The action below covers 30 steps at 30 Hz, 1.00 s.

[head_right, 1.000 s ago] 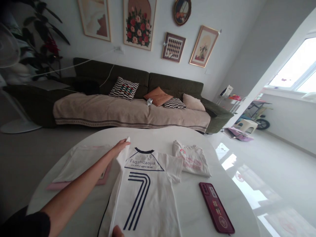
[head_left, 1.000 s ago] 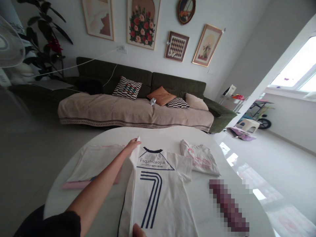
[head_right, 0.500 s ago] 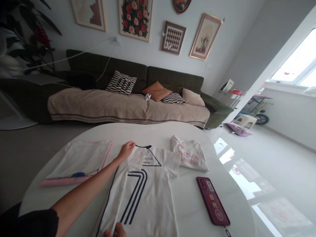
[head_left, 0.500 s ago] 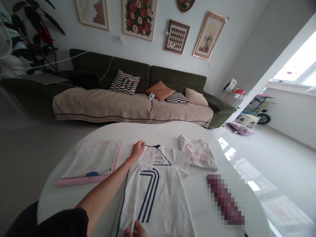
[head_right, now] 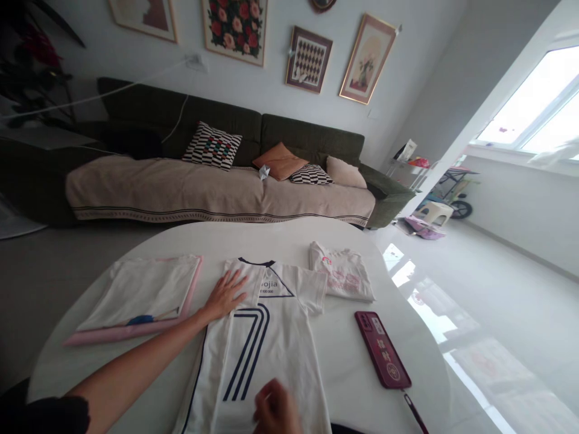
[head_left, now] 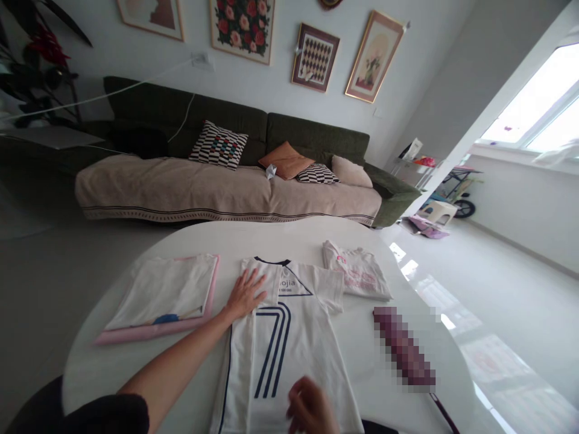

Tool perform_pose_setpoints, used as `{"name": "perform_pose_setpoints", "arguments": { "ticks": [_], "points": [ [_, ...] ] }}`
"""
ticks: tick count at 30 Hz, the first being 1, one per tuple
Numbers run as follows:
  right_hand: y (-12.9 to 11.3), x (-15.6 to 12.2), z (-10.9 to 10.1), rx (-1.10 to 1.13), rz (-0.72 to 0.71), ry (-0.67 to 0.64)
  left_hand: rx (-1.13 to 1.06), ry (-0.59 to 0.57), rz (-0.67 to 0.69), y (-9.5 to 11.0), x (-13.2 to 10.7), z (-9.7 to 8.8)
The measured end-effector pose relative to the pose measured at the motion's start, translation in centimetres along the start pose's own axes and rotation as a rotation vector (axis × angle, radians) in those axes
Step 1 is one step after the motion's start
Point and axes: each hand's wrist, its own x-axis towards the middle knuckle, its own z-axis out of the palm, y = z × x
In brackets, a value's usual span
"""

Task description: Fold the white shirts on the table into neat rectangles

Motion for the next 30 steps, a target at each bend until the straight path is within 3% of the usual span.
{"name": "perform_pose_setpoints", "arguments": {
  "ticks": [1,3,4,6,8,11,15,19,22,24,27,30],
  "points": [
    [-0.1,2.0,-2.2,-0.027,-0.008,0.045,0.011,0.001,0.005,-0.1,0.0,0.0],
    [-0.5,6.6,-6.5,-0.279,-0.011,0.381,0.03,0.005,0.012,-0.2,0.0,0.0],
    [-0.6,8.9,-8.2,-0.321,0.02,0.48,0.038,0.007,0.014,-0.2,-0.1,0.0],
    [-0.9,12.9,-10.6,-0.369,0.086,0.587,0.055,0.017,0.021,-0.2,-0.2,0.0],
    [-1.0,15.8,-11.5,-0.387,0.147,0.614,0.074,0.033,0.03,-0.1,-0.2,-0.1],
    [-1.2,18.1,-11.4,-0.415,0.184,0.582,0.09,0.047,0.036,-0.1,-0.3,-0.2],
    [-2.2,18.6,-11.4,-0.434,0.125,0.516,0.078,0.031,0.021,0.1,-0.2,-0.5],
    [-4.9,18.5,-11.7,-0.463,0.005,0.486,0.055,0.016,0.012,0.3,-0.2,-0.9],
    [-8.1,18.8,-10.2,-0.5,-0.107,0.477,0.043,0.023,0.007,0.6,-0.3,-1.1],
    [-10.5,19.0,-7.8,-0.519,-0.173,0.463,0.042,0.032,0.003,0.7,-0.4,-1.2],
    [-13.5,18.8,-2.1,-0.53,-0.255,0.386,0.06,0.036,0.0,0.7,-0.5,-1.2],
    [-14.7,17.2,4.0,-0.539,-0.341,0.251,0.093,0.005,0.015,0.4,-0.6,-1.1]
  ]
}}
